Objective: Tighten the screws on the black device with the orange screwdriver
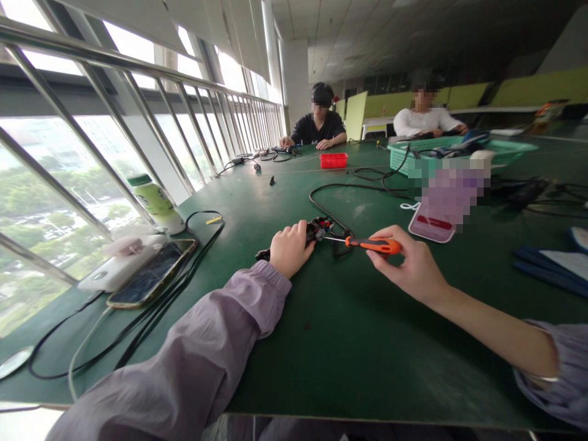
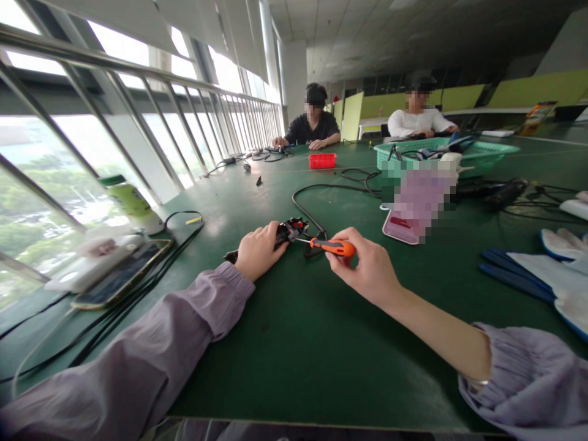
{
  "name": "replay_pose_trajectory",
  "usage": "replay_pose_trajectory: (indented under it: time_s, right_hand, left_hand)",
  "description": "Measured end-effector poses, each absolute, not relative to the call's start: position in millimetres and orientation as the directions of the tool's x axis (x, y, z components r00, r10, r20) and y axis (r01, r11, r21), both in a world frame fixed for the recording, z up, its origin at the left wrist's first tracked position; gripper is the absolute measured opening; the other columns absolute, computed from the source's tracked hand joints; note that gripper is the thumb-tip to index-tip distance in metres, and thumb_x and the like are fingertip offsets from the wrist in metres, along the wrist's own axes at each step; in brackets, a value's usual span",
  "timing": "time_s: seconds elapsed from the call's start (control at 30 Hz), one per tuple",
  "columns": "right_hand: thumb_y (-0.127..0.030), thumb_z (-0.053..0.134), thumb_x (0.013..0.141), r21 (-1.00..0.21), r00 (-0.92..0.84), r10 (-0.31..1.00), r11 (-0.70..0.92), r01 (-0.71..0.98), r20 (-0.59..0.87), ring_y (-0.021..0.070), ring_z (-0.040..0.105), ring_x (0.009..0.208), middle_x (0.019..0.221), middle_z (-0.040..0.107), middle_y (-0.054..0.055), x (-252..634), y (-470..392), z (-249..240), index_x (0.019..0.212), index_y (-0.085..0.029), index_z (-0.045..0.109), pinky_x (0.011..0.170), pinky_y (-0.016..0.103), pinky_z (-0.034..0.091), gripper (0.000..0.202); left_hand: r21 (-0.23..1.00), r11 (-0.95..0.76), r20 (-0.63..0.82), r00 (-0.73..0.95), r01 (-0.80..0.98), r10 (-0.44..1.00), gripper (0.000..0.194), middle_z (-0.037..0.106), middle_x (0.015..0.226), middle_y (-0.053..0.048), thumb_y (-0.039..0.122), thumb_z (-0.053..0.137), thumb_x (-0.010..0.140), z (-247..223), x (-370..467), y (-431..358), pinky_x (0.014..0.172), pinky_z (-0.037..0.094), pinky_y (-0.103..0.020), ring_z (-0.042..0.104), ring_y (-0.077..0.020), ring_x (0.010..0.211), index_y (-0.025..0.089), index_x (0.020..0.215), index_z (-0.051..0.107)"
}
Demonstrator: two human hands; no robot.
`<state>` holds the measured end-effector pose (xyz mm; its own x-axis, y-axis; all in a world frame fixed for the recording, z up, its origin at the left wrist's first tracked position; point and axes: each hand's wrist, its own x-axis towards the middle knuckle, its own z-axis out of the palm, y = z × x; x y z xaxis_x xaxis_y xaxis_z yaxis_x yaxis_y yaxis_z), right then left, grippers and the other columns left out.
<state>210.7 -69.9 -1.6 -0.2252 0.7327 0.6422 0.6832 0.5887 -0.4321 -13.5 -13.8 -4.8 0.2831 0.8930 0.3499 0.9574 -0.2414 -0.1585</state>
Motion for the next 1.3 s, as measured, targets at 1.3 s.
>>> replay_pose_trajectory:
  time_s: [1.3]
  right_hand:
    - [-0.034,0.058,0.077,-0.427,-0.251,0.723,0.611,0.667,0.643,0.0126,0.055,0.056,0.069,0.060,-0.001,209.5,-69.5,-3.6,0.080,-0.022,0.047,0.055,0.024,0.041,0.016]
  left_hand:
    - [-0.167,-0.259,0.370,0.304,0.951,0.878,0.031,0.062,0.096,-0.006,0.037,0.044,0.086,-5.8,-15.0,-13.4,0.069,0.044,-0.031,0.059,-0.0217,0.089,0.016,0.108,0.043]
